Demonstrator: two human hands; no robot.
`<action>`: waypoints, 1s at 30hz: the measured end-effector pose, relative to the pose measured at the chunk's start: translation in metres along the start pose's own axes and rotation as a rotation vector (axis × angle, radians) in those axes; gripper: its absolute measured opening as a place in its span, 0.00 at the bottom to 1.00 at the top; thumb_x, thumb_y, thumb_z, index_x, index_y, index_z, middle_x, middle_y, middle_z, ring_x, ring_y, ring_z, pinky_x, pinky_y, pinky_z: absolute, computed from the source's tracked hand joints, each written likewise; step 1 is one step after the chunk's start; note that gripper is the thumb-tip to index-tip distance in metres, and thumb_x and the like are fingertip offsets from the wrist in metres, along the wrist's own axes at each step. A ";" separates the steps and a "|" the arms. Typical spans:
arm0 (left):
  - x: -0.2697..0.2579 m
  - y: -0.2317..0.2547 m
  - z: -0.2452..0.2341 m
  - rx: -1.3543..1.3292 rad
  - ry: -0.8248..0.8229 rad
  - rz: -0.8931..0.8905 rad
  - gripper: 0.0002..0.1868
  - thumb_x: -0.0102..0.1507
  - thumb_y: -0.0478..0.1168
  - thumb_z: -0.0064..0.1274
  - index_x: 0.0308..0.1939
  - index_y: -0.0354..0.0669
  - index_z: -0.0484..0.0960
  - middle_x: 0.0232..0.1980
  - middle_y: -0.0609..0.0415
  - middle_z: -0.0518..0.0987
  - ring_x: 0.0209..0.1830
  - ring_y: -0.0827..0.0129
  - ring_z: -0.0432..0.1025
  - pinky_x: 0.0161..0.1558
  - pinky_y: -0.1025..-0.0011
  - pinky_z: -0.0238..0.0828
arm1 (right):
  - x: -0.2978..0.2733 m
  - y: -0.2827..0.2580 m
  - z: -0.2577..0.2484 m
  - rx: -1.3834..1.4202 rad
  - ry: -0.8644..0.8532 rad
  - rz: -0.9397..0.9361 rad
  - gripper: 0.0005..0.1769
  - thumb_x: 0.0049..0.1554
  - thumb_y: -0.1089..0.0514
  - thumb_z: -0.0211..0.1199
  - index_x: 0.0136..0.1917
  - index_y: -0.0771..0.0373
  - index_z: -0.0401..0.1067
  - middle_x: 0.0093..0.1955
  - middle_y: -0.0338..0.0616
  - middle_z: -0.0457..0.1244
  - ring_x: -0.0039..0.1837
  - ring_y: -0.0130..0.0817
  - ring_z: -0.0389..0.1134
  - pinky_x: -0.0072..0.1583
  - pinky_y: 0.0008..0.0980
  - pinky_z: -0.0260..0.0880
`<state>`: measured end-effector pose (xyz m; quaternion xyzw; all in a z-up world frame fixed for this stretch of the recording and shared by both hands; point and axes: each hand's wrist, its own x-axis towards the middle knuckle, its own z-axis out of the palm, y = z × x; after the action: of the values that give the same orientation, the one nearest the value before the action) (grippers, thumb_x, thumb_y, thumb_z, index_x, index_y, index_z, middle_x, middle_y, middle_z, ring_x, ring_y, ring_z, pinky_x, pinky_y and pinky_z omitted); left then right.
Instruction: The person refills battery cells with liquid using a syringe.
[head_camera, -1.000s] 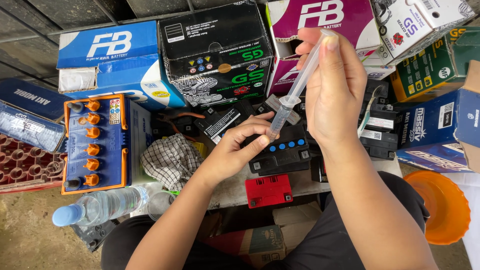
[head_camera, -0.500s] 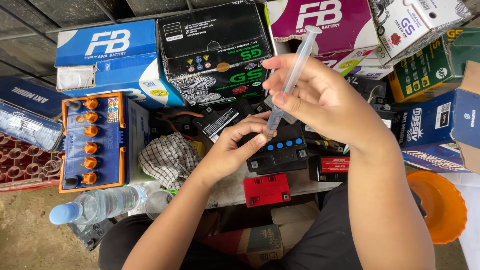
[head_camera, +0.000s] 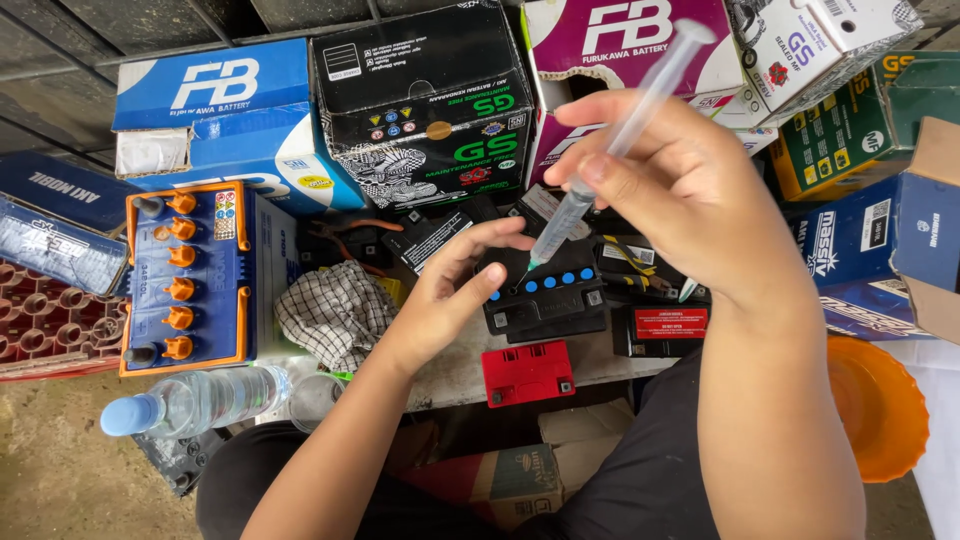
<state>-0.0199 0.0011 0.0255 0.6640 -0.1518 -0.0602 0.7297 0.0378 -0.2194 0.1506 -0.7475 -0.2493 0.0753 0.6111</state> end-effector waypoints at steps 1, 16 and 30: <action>-0.001 -0.001 -0.001 0.001 -0.001 0.002 0.25 0.69 0.41 0.46 0.70 0.40 0.69 0.62 0.48 0.79 0.62 0.65 0.71 0.68 0.65 0.63 | -0.004 -0.002 -0.003 -0.001 0.001 -0.002 0.19 0.64 0.66 0.57 0.68 0.67 0.66 0.51 0.49 0.69 0.51 0.28 0.69 0.53 0.19 0.66; -0.034 0.039 0.041 0.344 0.256 0.404 0.17 0.67 0.36 0.51 0.60 0.41 0.72 0.65 0.50 0.72 0.78 0.48 0.59 0.81 0.51 0.54 | -0.172 0.003 -0.050 0.028 0.537 -0.264 0.16 0.76 0.57 0.50 0.76 0.53 0.60 0.66 0.49 0.65 0.71 0.42 0.72 0.63 0.32 0.79; -0.054 0.049 0.234 -0.005 -0.395 0.168 0.42 0.58 0.50 0.61 0.70 0.37 0.62 0.72 0.41 0.64 0.70 0.52 0.66 0.68 0.59 0.69 | -0.298 0.058 -0.013 -0.770 0.869 -0.090 0.14 0.58 0.76 0.62 0.57 0.72 0.70 0.64 0.58 0.65 0.74 0.59 0.66 0.73 0.51 0.70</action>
<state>-0.1474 -0.2004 0.0830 0.6225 -0.3467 -0.1285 0.6898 -0.1984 -0.3769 0.0412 -0.8668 -0.0164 -0.3603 0.3443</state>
